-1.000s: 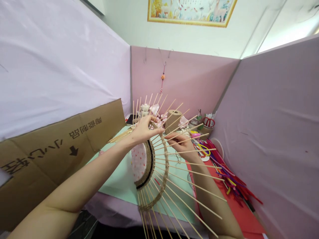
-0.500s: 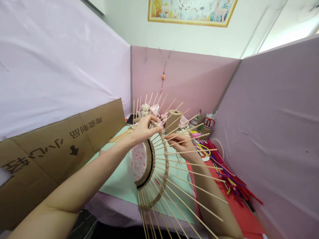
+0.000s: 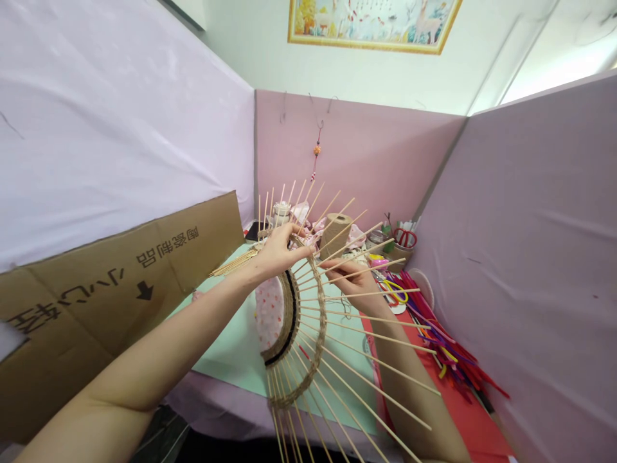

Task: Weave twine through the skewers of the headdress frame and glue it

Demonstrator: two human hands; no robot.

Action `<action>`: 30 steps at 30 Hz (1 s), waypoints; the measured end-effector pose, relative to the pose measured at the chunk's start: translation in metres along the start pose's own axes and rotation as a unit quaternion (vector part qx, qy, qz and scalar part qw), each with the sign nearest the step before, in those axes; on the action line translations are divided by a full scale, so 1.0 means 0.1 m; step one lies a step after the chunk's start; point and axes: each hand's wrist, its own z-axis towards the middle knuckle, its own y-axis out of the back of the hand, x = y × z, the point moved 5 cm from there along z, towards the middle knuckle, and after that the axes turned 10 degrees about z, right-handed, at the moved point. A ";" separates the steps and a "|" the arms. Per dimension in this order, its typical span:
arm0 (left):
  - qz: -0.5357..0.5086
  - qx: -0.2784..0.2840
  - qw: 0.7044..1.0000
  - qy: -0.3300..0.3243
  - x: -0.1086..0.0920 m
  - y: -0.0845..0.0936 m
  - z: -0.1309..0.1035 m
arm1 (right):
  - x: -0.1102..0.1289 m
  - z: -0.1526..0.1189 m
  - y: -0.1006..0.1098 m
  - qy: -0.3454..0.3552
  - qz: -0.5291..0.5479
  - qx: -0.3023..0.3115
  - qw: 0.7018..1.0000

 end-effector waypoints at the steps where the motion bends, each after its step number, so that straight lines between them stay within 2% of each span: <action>1: -0.002 0.001 1.000 -0.006 0.00 -0.01 0.00 | -0.01 0.00 -0.01 -0.001 -0.002 0.002 1.000; 6: -0.014 -0.006 1.000 -0.027 0.06 -0.06 0.01 | -0.09 0.01 0.00 -0.028 0.004 -0.032 0.999; 11: 0.000 -0.016 0.999 -0.027 0.21 -0.23 0.06 | -0.17 0.06 0.04 -0.072 -0.002 -0.069 0.995; 15: 0.004 -0.021 1.000 -0.021 0.35 -0.38 0.14 | -0.20 0.09 0.06 -0.059 0.018 -0.090 0.994; 19: 0.017 -0.025 0.999 -0.021 0.38 -0.45 0.14 | -0.25 0.09 0.01 -0.039 0.100 -0.135 0.985; 22: 0.030 -0.045 0.998 -0.038 0.34 -0.36 0.01 | -0.28 0.08 -0.06 -0.029 0.166 -0.156 0.973; 25: 0.060 -0.082 0.994 -0.046 0.36 -0.11 -0.26 | -0.29 0.07 -0.08 -0.011 0.196 -0.157 0.968; 28: 0.122 -0.097 0.988 0.014 0.63 0.21 -0.65 | -0.32 0.07 -0.06 -0.012 0.193 -0.164 0.967; 30: 0.184 -0.052 0.974 0.120 0.99 0.37 -0.95 | -0.36 0.06 -0.04 -0.025 0.191 -0.169 0.967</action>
